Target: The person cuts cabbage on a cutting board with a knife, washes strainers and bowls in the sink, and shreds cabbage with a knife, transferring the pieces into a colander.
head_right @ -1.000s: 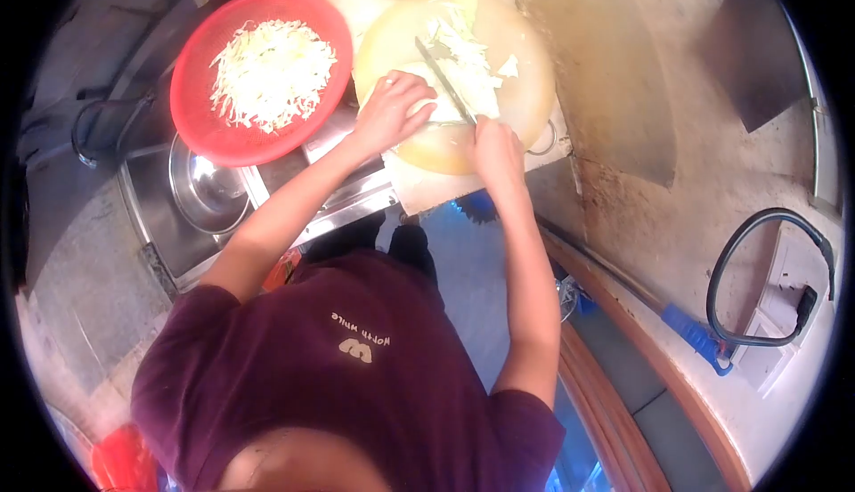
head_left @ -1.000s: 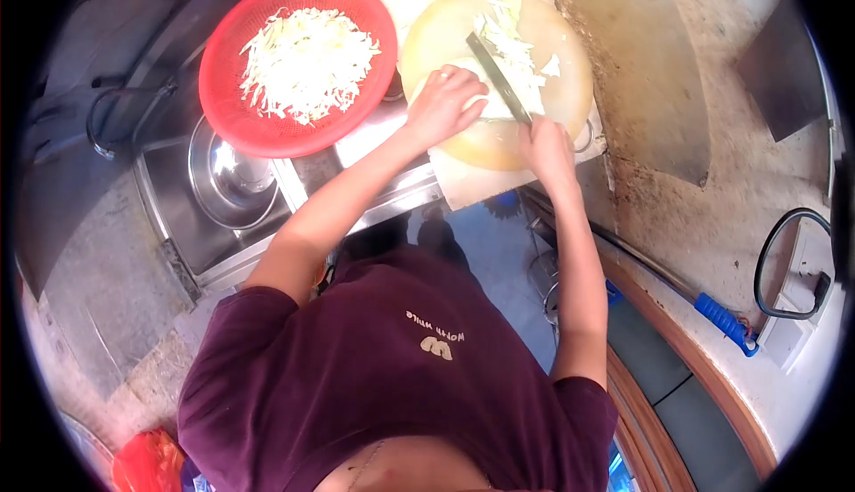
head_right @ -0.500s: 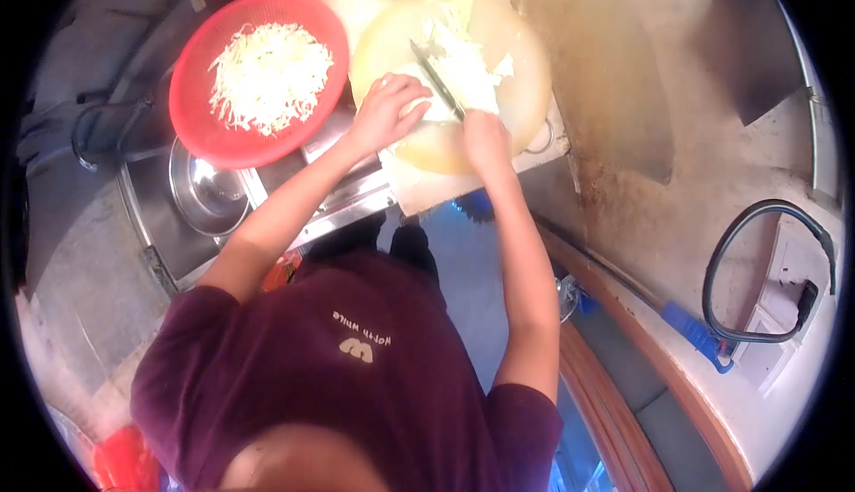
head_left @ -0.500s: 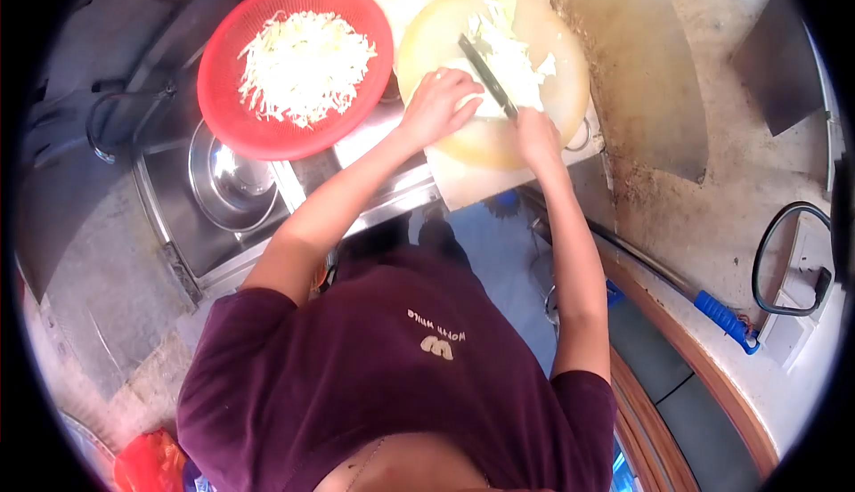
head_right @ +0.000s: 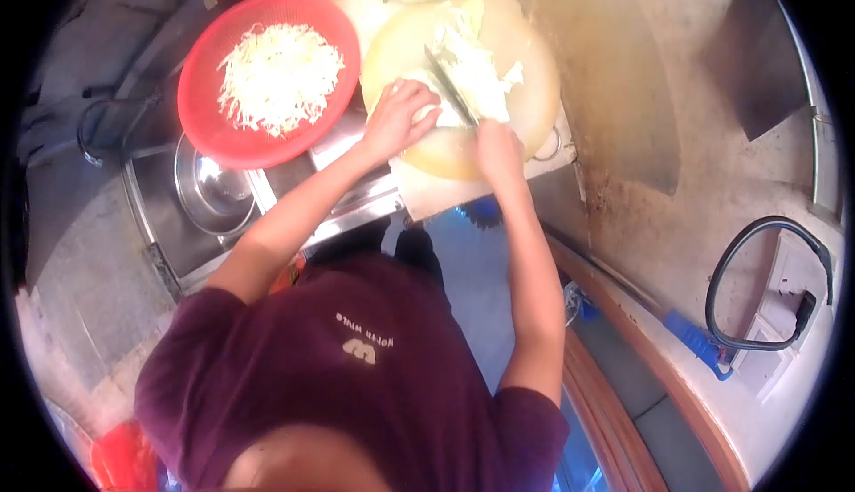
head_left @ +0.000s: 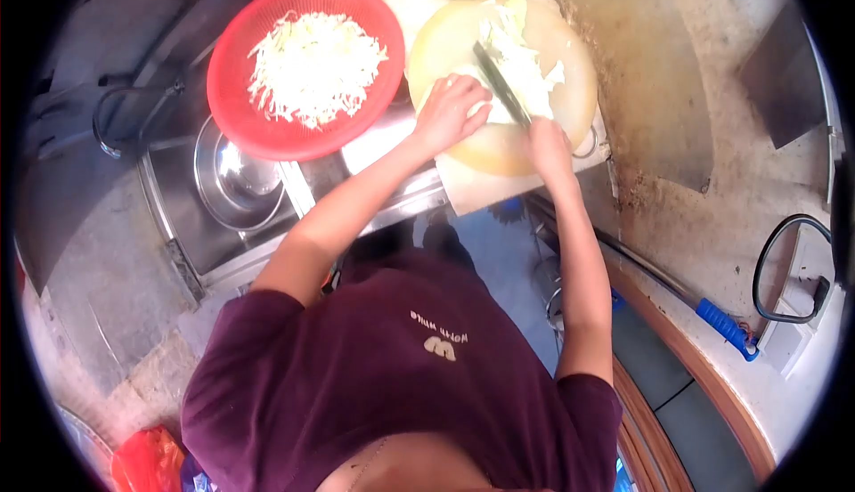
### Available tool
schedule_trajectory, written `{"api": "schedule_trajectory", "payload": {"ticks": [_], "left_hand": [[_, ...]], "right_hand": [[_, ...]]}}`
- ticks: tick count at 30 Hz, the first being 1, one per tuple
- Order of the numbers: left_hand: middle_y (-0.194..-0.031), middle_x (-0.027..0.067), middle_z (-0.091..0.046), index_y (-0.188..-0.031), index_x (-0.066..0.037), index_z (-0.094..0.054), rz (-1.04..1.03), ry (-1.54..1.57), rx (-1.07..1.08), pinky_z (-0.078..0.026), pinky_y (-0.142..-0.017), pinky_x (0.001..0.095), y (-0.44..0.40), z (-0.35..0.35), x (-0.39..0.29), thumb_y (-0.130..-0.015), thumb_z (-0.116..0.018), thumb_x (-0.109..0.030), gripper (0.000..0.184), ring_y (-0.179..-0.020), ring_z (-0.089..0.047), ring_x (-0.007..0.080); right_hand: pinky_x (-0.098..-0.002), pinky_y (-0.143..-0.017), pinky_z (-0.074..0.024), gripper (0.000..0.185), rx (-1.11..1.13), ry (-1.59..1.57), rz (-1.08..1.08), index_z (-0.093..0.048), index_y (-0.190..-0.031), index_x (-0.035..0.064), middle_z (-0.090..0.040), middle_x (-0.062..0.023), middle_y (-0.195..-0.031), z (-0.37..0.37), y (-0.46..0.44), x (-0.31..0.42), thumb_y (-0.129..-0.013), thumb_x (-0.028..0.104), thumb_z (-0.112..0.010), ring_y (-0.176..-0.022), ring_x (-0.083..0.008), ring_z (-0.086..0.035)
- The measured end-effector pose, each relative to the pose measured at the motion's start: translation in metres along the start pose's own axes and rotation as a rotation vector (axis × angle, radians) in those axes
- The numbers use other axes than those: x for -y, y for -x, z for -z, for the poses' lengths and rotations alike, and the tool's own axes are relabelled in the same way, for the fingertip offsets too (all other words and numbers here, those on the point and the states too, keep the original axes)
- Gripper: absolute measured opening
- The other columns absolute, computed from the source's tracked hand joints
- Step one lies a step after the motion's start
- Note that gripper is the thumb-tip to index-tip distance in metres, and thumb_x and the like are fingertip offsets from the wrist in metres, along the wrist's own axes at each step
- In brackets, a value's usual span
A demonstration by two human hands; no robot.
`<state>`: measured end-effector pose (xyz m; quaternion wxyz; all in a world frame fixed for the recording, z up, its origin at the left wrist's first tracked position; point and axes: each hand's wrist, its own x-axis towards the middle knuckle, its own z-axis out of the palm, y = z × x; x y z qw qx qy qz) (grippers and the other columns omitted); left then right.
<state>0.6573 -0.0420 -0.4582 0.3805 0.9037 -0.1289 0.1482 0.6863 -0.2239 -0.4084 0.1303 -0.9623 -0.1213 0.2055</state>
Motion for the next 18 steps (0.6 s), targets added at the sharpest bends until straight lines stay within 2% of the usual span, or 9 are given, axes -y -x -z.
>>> {"api": "schedule_trajectory", "payload": {"ticks": [5, 8, 11, 14, 18], "left_hand": [[-0.09, 0.0076, -0.055, -0.084, -0.008, -0.062, 0.004, -0.022, 0.004, -0.039, -0.078, 0.0356, -0.003, -0.001, 0.005, -0.074, -0.065, -0.015, 0.012, -0.089, -0.05, 0.0256], [-0.09, 0.0069, -0.056, -0.084, -0.009, -0.062, -0.009, -0.021, 0.008, -0.039, -0.079, 0.0359, -0.004, -0.002, 0.006, -0.074, -0.065, -0.015, 0.012, -0.089, -0.051, 0.0256], [-0.09, 0.0062, -0.057, -0.087, -0.009, -0.061, -0.046, -0.004, 0.017, -0.039, -0.079, 0.0361, -0.01, 0.0, 0.009, -0.075, -0.064, -0.016, 0.014, -0.088, -0.051, 0.0259], [-0.09, 0.0058, -0.057, -0.089, -0.01, -0.061, -0.087, -0.037, 0.026, -0.039, -0.077, 0.0361, -0.003, 0.007, 0.006, -0.076, -0.063, -0.018, 0.016, -0.086, -0.051, 0.0258], [-0.086, 0.0051, -0.057, -0.087, -0.01, -0.062, -0.076, -0.108, 0.0, -0.039, -0.073, 0.0356, 0.001, 0.01, 0.007, -0.075, -0.064, -0.021, 0.016, -0.083, -0.051, 0.0253]], "right_hand": [[-0.0475, -0.071, -0.0481, 0.017, 0.043, 0.088, -0.061, -0.061, -0.081, -0.0017, -0.061, -0.0249, -0.077, 0.03, 0.055, 0.023, -0.079, 0.007, -0.046, -0.077, -0.0393, -0.061], [-0.0468, -0.072, -0.0483, 0.017, 0.017, 0.1, -0.067, -0.061, -0.079, -0.0017, -0.062, -0.0237, -0.08, -0.006, 0.025, 0.02, -0.078, 0.006, -0.046, -0.079, -0.0393, -0.061], [-0.0464, -0.072, -0.048, 0.017, -0.105, 0.088, 0.028, -0.061, -0.079, -0.0019, -0.062, -0.0241, -0.081, -0.021, -0.014, 0.023, -0.078, 0.005, -0.046, -0.081, -0.0387, -0.061], [-0.0463, -0.072, -0.0479, 0.016, -0.03, 0.002, 0.061, -0.061, -0.078, -0.0022, -0.061, -0.0246, -0.08, -0.005, -0.014, 0.007, -0.077, 0.005, -0.047, -0.08, -0.0385, -0.061], [-0.0464, -0.069, -0.0475, 0.018, -0.004, 0.08, 0.002, -0.061, -0.079, -0.0023, -0.061, -0.0243, -0.079, 0.028, 0.046, 0.028, -0.078, 0.008, -0.047, -0.079, -0.0372, -0.062]]}}
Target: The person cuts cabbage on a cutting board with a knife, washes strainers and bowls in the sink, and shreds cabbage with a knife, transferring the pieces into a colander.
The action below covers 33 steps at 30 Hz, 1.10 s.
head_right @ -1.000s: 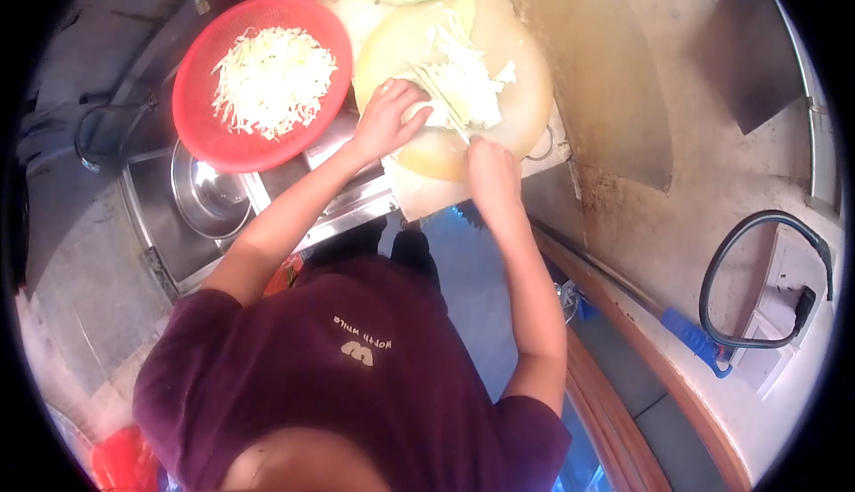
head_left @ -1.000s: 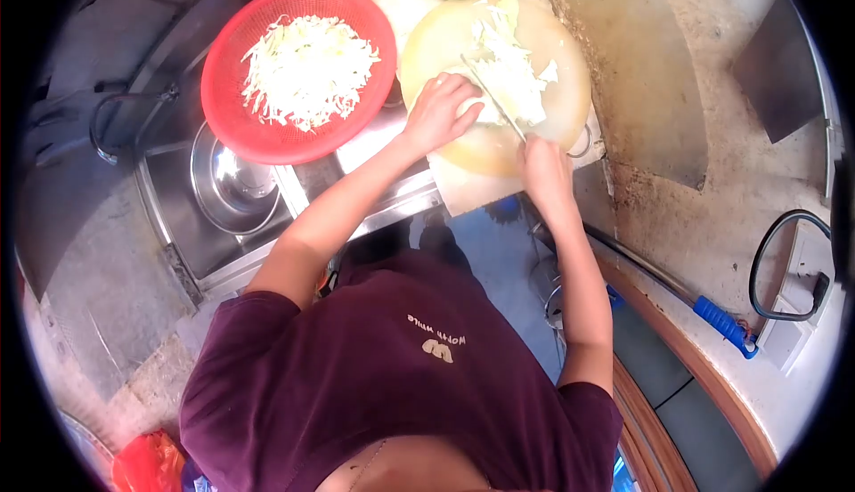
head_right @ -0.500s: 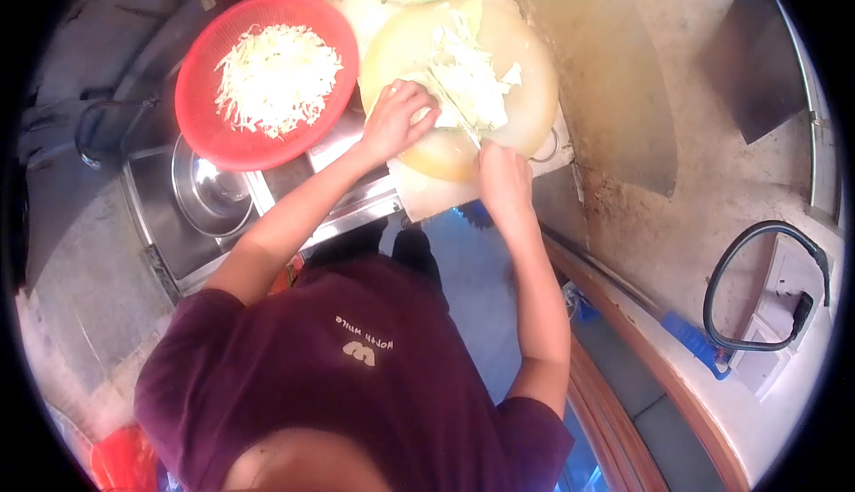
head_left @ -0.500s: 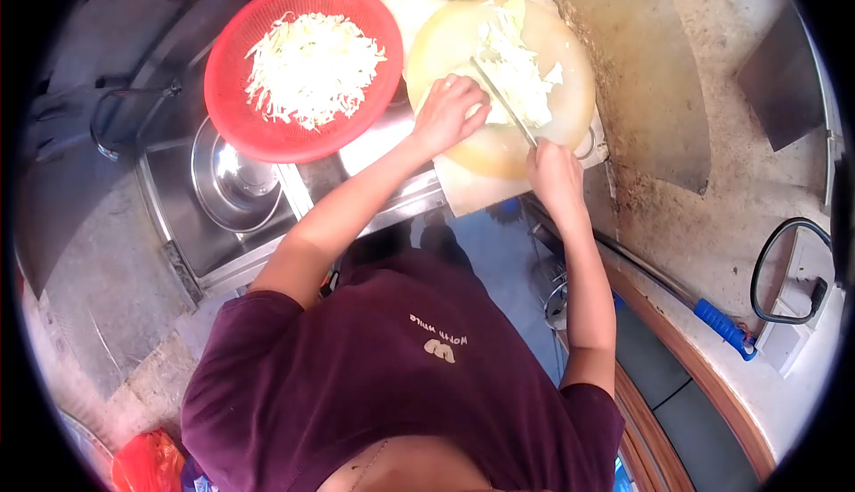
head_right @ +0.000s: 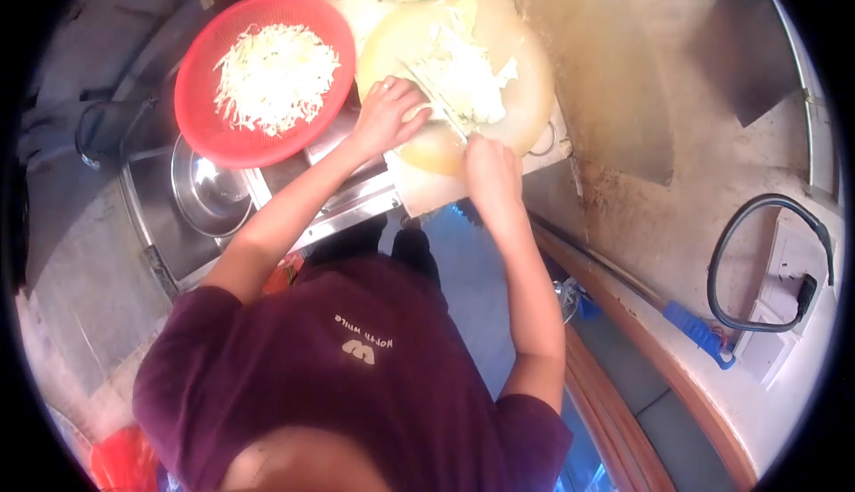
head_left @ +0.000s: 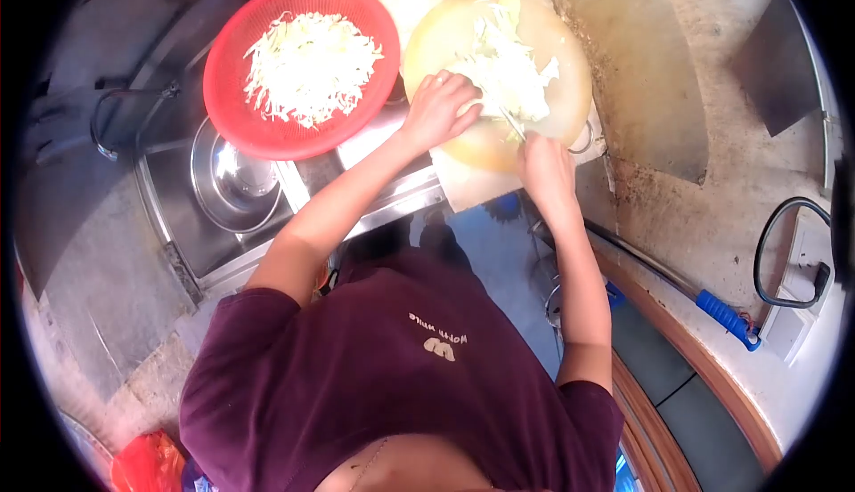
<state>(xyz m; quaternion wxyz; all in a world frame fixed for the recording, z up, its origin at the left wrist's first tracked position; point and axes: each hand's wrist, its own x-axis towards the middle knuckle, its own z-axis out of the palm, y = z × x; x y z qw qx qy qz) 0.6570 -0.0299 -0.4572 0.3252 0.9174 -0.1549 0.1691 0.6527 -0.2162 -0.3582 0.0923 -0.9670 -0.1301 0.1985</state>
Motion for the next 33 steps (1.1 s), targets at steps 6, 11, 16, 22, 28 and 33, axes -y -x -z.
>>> {"api": "schedule_trajectory", "payload": {"ticks": [6, 11, 16, 22, 28, 33], "left_hand": [[-0.089, 0.0064, -0.056, -0.088, -0.008, -0.063, 0.072, 0.077, 0.029, -0.04, -0.074, 0.0355, 0.001, -0.005, 0.006, -0.073, -0.066, -0.02, 0.019, -0.085, -0.051, 0.0259], [-0.089, 0.0085, -0.056, -0.093, -0.008, -0.062, -0.042, 0.135, 0.032, -0.04, -0.078, 0.0353, 0.002, 0.008, 0.01, -0.074, -0.068, -0.021, 0.023, -0.086, -0.051, 0.0269], [-0.087, 0.0096, -0.055, -0.093, -0.009, -0.063, -0.033, 0.133, 0.015, -0.039, -0.078, 0.0366, 0.004, 0.0, 0.009, -0.076, -0.066, -0.021, 0.021, -0.085, -0.05, 0.0278], [-0.085, 0.0077, -0.053, -0.087, -0.01, -0.061, -0.018, 0.142, 0.011, -0.039, -0.078, 0.0381, -0.001, -0.012, 0.011, -0.077, -0.064, -0.021, 0.015, -0.085, -0.05, 0.0271], [-0.091, 0.0074, -0.055, -0.09, -0.01, -0.061, -0.076, 0.16, 0.018, -0.039, -0.079, 0.0382, 0.0, -0.009, 0.012, -0.077, -0.065, -0.024, 0.019, -0.089, -0.051, 0.0273], [-0.08, 0.0076, -0.05, -0.082, -0.009, -0.062, -0.018, 0.1, -0.064, -0.038, -0.076, 0.0369, 0.008, -0.011, 0.009, -0.076, -0.066, -0.025, 0.018, -0.08, -0.048, 0.0272]], "right_hand": [[-0.0454, -0.072, -0.0482, 0.019, -0.026, 0.005, 0.005, -0.061, -0.082, -0.0019, -0.062, -0.0238, -0.08, -0.052, -0.037, -0.001, -0.08, 0.008, -0.045, -0.079, -0.0358, -0.062], [-0.0453, -0.072, -0.0479, 0.017, -0.01, -0.096, 0.04, -0.061, -0.079, -0.002, -0.061, -0.0246, -0.079, -0.048, -0.052, -0.008, -0.079, 0.009, -0.049, -0.079, -0.0372, -0.061], [-0.0456, -0.069, -0.048, 0.016, -0.057, -0.064, 0.004, -0.061, -0.076, -0.0025, -0.061, -0.0254, -0.076, -0.004, -0.003, 0.001, -0.077, 0.009, -0.05, -0.077, -0.038, -0.061], [-0.0456, -0.069, -0.0482, 0.017, -0.079, 0.019, 0.052, -0.06, -0.078, -0.003, -0.061, -0.0251, -0.072, -0.037, -0.026, -0.006, -0.078, 0.009, -0.048, -0.076, -0.0376, -0.062], [-0.0464, -0.069, -0.0478, 0.018, 0.012, -0.105, 0.056, -0.062, -0.078, -0.0022, -0.06, -0.0261, -0.074, -0.028, -0.057, -0.009, -0.077, 0.01, -0.049, -0.076, -0.0383, -0.061], [-0.0461, -0.069, -0.0479, 0.017, 0.019, 0.016, -0.001, -0.063, -0.077, -0.0023, -0.061, -0.0252, -0.076, -0.008, -0.001, -0.001, -0.077, 0.009, -0.05, -0.076, -0.0389, -0.061]]}}
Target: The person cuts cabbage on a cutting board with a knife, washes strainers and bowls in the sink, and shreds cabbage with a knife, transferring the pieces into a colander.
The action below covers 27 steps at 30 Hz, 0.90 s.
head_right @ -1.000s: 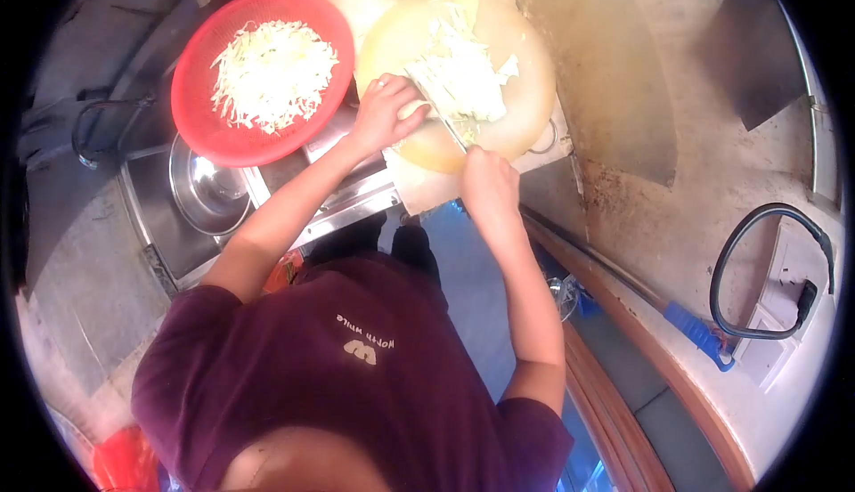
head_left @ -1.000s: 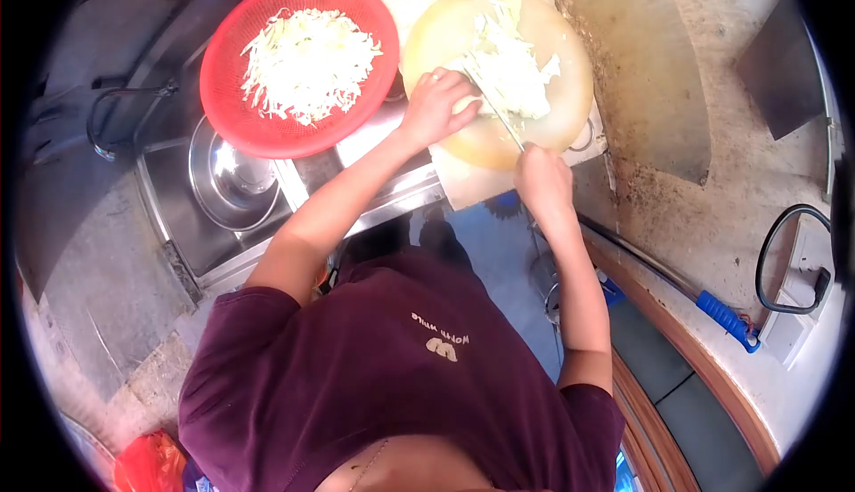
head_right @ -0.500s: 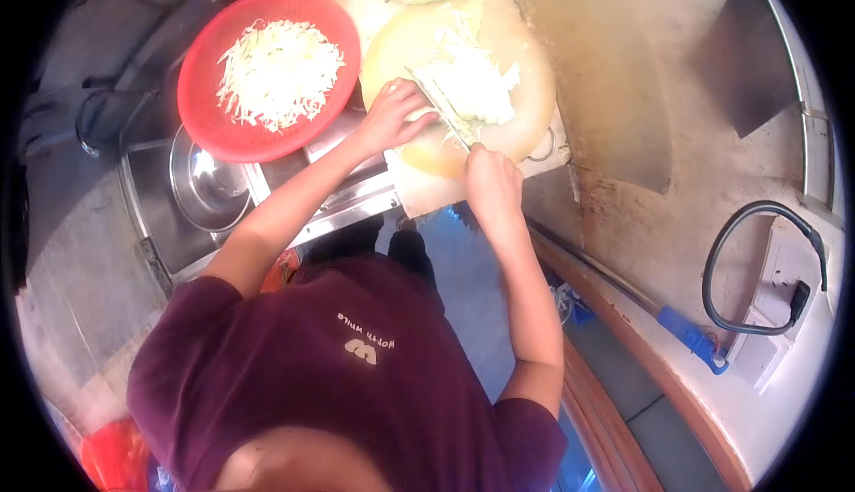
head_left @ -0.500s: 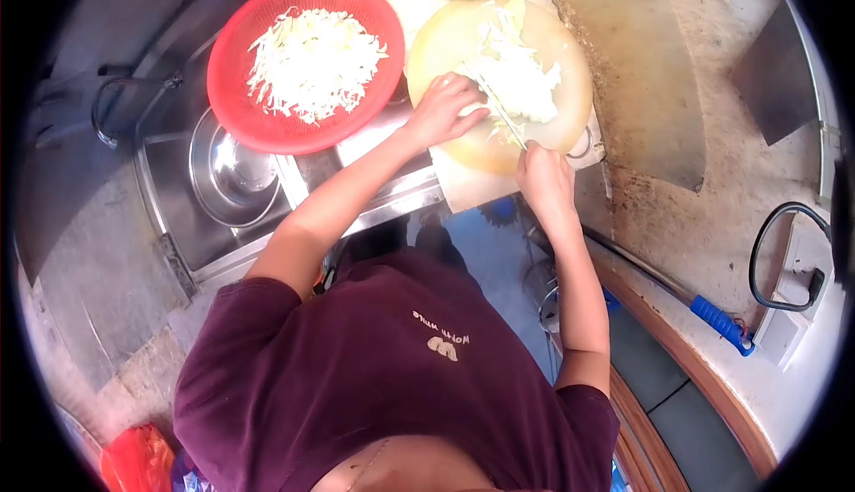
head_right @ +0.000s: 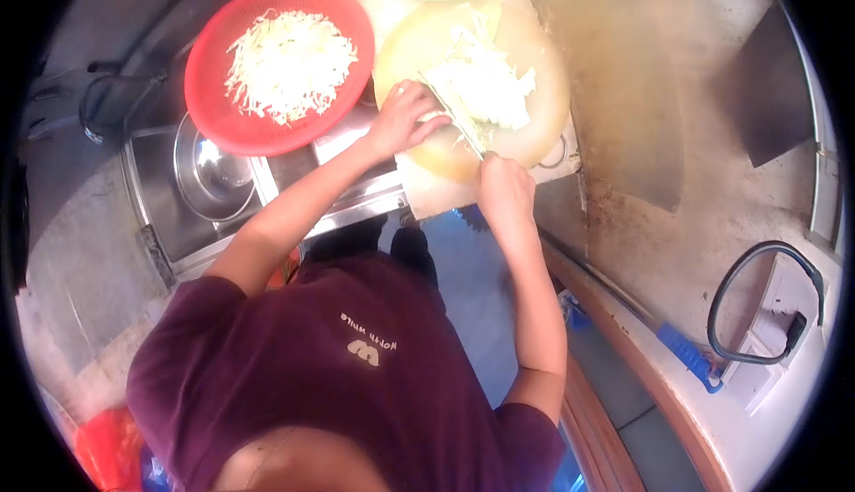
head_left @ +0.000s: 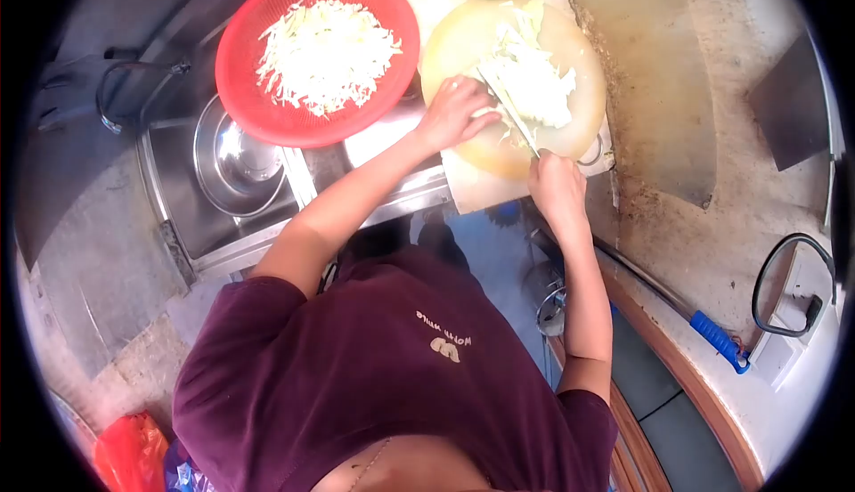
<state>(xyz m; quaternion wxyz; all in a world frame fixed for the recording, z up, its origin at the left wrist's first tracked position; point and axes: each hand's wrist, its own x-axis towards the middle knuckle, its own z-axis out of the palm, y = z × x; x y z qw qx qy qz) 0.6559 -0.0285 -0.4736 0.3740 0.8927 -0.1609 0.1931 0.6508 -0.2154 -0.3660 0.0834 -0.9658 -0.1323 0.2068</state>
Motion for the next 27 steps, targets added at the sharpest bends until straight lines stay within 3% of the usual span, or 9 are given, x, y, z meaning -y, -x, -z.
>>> {"api": "schedule_trajectory", "payload": {"ticks": [7, 15, 21, 25, 27], "left_hand": [[-0.081, 0.0077, -0.052, -0.085, -0.009, -0.063, -0.012, 0.059, -0.007, -0.038, -0.075, 0.037, -0.007, -0.001, 0.004, -0.075, -0.067, -0.024, 0.018, -0.079, -0.049, 0.0273], [-0.083, 0.0096, -0.052, -0.086, -0.007, -0.063, 0.131, -0.04, -0.001, -0.04, -0.074, 0.0374, 0.006, 0.009, -0.008, -0.075, -0.068, -0.024, 0.021, -0.082, -0.048, 0.0293], [-0.09, 0.0098, -0.055, -0.09, -0.007, -0.063, 0.128, 0.047, -0.034, -0.039, -0.079, 0.0377, 0.008, 0.004, -0.004, -0.075, -0.068, -0.023, 0.022, -0.089, -0.047, 0.0296], [-0.096, 0.0103, -0.055, -0.095, -0.007, -0.062, 0.146, 0.068, 0.017, -0.037, -0.085, 0.0372, 0.017, 0.006, -0.004, -0.078, -0.065, -0.019, 0.021, -0.093, -0.047, 0.0291], [-0.094, 0.0103, -0.054, -0.095, -0.007, -0.061, 0.057, 0.083, 0.001, -0.037, -0.085, 0.0373, 0.011, 0.003, 0.0, -0.079, -0.063, -0.018, 0.02, -0.093, -0.047, 0.029]], "right_hand": [[-0.0472, -0.07, -0.0471, 0.017, -0.056, -0.057, 0.069, -0.062, -0.079, -0.0029, -0.06, -0.0266, -0.078, -0.04, -0.065, 0.0, -0.077, 0.009, -0.05, -0.079, -0.0402, -0.06], [-0.047, -0.069, -0.0472, 0.017, 0.011, 0.002, 0.038, -0.062, -0.073, -0.0022, -0.061, -0.0249, -0.077, 0.009, -0.007, 0.006, -0.076, 0.008, -0.049, -0.077, -0.0382, -0.061], [-0.0459, -0.071, -0.048, 0.02, -0.106, 0.038, 0.097, -0.062, -0.076, -0.001, -0.062, -0.0226, -0.077, -0.047, -0.061, 0.011, -0.079, 0.01, -0.046, -0.079, -0.037, -0.062], [-0.0455, -0.071, -0.0473, 0.02, 0.046, -0.072, 0.071, -0.062, -0.078, -0.0022, -0.062, -0.0235, -0.078, -0.029, -0.071, -0.001, -0.08, 0.012, -0.048, -0.079, -0.0377, -0.061], [-0.0458, -0.071, -0.0469, 0.021, 0.079, -0.181, 0.03, -0.062, -0.079, -0.0029, -0.061, -0.024, -0.079, -0.016, -0.061, -0.009, -0.081, 0.014, -0.05, -0.078, -0.0385, -0.061]]}}
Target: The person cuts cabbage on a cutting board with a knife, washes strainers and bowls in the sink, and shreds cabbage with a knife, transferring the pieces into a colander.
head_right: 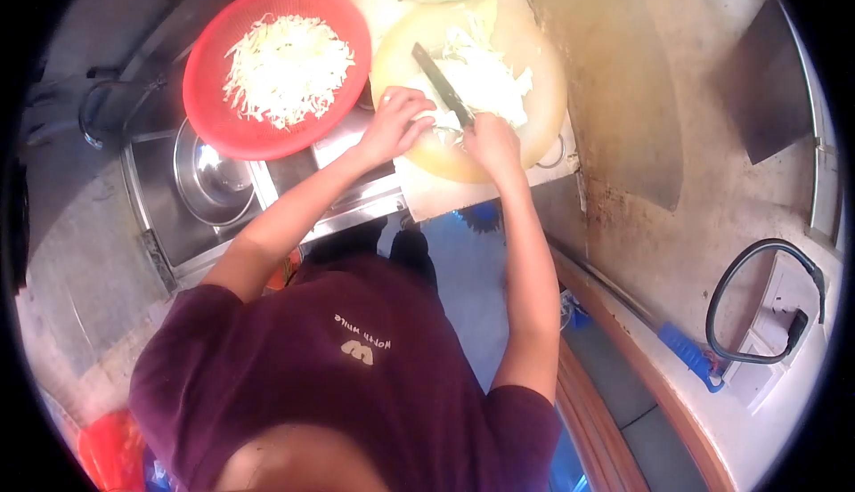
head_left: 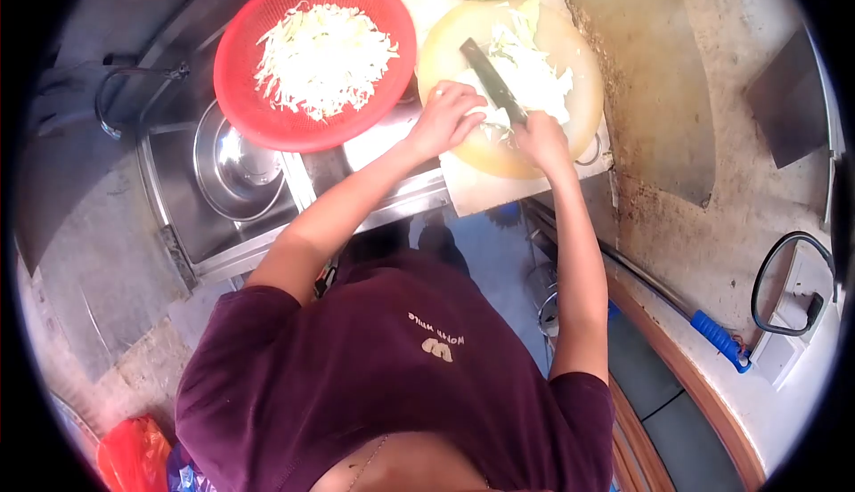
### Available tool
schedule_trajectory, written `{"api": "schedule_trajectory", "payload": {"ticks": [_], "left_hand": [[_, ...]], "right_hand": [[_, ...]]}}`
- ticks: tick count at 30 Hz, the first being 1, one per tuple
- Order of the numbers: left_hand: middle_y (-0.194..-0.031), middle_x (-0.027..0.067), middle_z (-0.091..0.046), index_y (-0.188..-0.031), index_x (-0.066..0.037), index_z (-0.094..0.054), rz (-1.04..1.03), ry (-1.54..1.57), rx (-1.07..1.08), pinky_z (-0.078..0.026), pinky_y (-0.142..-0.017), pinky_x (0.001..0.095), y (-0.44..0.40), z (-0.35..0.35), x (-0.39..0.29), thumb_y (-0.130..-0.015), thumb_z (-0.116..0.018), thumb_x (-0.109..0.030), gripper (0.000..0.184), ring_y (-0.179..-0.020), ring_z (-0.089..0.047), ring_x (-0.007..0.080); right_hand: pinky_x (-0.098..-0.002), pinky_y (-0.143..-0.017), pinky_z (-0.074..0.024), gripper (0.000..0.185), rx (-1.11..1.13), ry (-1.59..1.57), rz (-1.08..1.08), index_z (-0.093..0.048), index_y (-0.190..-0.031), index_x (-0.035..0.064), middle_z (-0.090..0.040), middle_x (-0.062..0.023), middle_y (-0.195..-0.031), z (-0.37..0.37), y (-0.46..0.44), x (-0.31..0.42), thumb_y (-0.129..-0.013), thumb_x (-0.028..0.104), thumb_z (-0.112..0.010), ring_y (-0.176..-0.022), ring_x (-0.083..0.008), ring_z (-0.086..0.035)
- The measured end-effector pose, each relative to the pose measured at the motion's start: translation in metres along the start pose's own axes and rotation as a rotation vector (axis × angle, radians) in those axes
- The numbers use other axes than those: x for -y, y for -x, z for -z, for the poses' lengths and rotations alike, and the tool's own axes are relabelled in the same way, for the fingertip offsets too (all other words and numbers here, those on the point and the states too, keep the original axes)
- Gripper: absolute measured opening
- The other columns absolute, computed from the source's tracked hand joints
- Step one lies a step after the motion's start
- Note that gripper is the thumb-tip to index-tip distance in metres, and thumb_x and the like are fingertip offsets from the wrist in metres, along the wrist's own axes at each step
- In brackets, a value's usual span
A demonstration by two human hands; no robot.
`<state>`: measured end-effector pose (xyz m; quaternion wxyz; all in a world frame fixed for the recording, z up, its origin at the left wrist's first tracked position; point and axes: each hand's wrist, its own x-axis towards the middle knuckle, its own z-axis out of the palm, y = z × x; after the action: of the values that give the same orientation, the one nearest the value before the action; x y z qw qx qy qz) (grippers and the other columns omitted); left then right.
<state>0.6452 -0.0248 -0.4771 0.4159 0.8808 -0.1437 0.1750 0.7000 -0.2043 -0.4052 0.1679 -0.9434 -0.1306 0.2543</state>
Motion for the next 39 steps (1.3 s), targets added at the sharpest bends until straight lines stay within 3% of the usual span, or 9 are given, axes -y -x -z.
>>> {"api": "schedule_trajectory", "payload": {"ticks": [3, 7, 13, 15, 18, 22, 28, 31, 39], "left_hand": [[-0.091, 0.0103, -0.053, -0.092, -0.007, -0.06, -0.117, 0.065, 0.027, -0.038, -0.083, 0.0378, -0.016, -0.002, 0.015, -0.08, -0.061, -0.019, 0.018, -0.091, -0.047, 0.0294], [-0.09, 0.0102, -0.053, -0.091, -0.007, -0.06, -0.083, 0.048, 0.107, -0.037, -0.082, 0.0378, -0.014, -0.002, 0.022, -0.08, -0.062, -0.02, 0.017, -0.09, -0.047, 0.0298], [-0.088, 0.0092, -0.052, -0.087, -0.007, -0.061, -0.075, 0.102, 0.042, -0.039, -0.079, 0.037, -0.02, -0.001, 0.016, -0.078, -0.064, -0.02, 0.016, -0.088, -0.047, 0.0287], [-0.087, 0.0083, -0.053, -0.087, -0.008, -0.062, -0.072, 0.115, 0.052, -0.04, -0.078, 0.0371, -0.018, 0.006, 0.014, -0.078, -0.065, -0.02, 0.016, -0.088, -0.048, 0.0281], [-0.087, 0.0077, -0.053, -0.088, -0.008, -0.062, -0.039, -0.139, -0.026, -0.04, -0.077, 0.0367, -0.013, 0.008, -0.004, -0.076, -0.066, -0.021, 0.017, -0.086, -0.049, 0.0278], [-0.086, 0.0079, -0.054, -0.088, -0.008, -0.063, 0.048, -0.118, -0.047, -0.041, -0.075, 0.0369, -0.007, 0.002, 0.001, -0.075, -0.067, -0.021, 0.018, -0.083, -0.049, 0.0284], [-0.086, 0.0086, -0.054, -0.088, -0.009, -0.063, 0.045, -0.035, -0.078, -0.042, -0.076, 0.0367, -0.007, 0.002, 0.001, -0.075, -0.067, -0.02, 0.018, -0.086, -0.049, 0.028], [-0.086, 0.0084, -0.054, -0.088, -0.009, -0.064, 0.054, -0.073, -0.09, -0.044, -0.075, 0.0356, -0.003, 0.003, -0.001, -0.075, -0.068, -0.02, 0.018, -0.086, -0.051, 0.0273], [-0.086, 0.0073, -0.055, -0.082, -0.007, -0.063, 0.057, -0.097, -0.12, -0.044, -0.072, 0.0356, 0.001, 0.0, 0.002, -0.073, -0.069, -0.02, 0.016, -0.083, -0.051, 0.0272]], "right_hand": [[-0.0462, -0.071, -0.0464, 0.021, -0.082, 0.077, -0.001, -0.061, -0.08, -0.004, -0.061, -0.0248, -0.079, 0.011, 0.032, 0.011, -0.081, 0.014, -0.05, -0.077, -0.0388, -0.06], [-0.0468, -0.072, -0.0466, 0.021, -0.018, 0.212, -0.077, -0.061, -0.079, -0.0041, -0.061, -0.0255, -0.08, 0.015, 0.06, 0.023, -0.081, 0.011, -0.046, -0.081, -0.0387, -0.06], [-0.0468, -0.072, -0.047, 0.02, -0.165, 0.13, -0.003, -0.061, -0.078, -0.0032, -0.061, -0.0253, -0.081, -0.035, -0.008, 0.011, -0.079, 0.008, -0.045, -0.081, -0.0392, -0.061], [-0.0466, -0.072, -0.0469, 0.018, -0.095, 0.102, 0.003, -0.061, -0.078, -0.0032, -0.062, -0.0248, -0.081, -0.025, -0.012, 0.01, -0.077, 0.008, -0.047, -0.081, -0.0393, -0.061], [-0.0464, -0.072, -0.0469, 0.016, -0.084, 0.101, 0.01, -0.061, -0.078, -0.0028, -0.062, -0.0243, -0.081, -0.002, 0.008, 0.012, -0.076, 0.008, -0.049, -0.08, -0.039, -0.061], [-0.0459, -0.071, -0.0471, 0.016, -0.012, 0.209, -0.033, -0.061, -0.077, -0.0025, -0.062, -0.0247, -0.08, 0.021, 0.058, 0.027, -0.076, 0.008, -0.049, -0.079, -0.0381, -0.061], [-0.0455, -0.071, -0.0472, 0.016, -0.155, 0.206, 0.06, -0.061, -0.076, -0.0027, -0.061, -0.0254, -0.077, -0.034, -0.002, 0.011, -0.076, 0.008, -0.049, -0.078, -0.0381, -0.061], [-0.0453, -0.072, -0.0473, 0.016, -0.01, 0.096, 0.034, -0.061, -0.075, -0.0032, -0.061, -0.0256, -0.077, -0.012, -0.01, 0.011, -0.076, 0.007, -0.049, -0.078, -0.0384, -0.061], [-0.0465, -0.073, -0.0465, 0.018, 0.019, 0.229, 0.043, -0.061, -0.082, -0.0044, -0.06, -0.0274, -0.078, 0.016, 0.041, 0.02, -0.077, 0.008, -0.049, -0.081, -0.04, -0.06]]}}
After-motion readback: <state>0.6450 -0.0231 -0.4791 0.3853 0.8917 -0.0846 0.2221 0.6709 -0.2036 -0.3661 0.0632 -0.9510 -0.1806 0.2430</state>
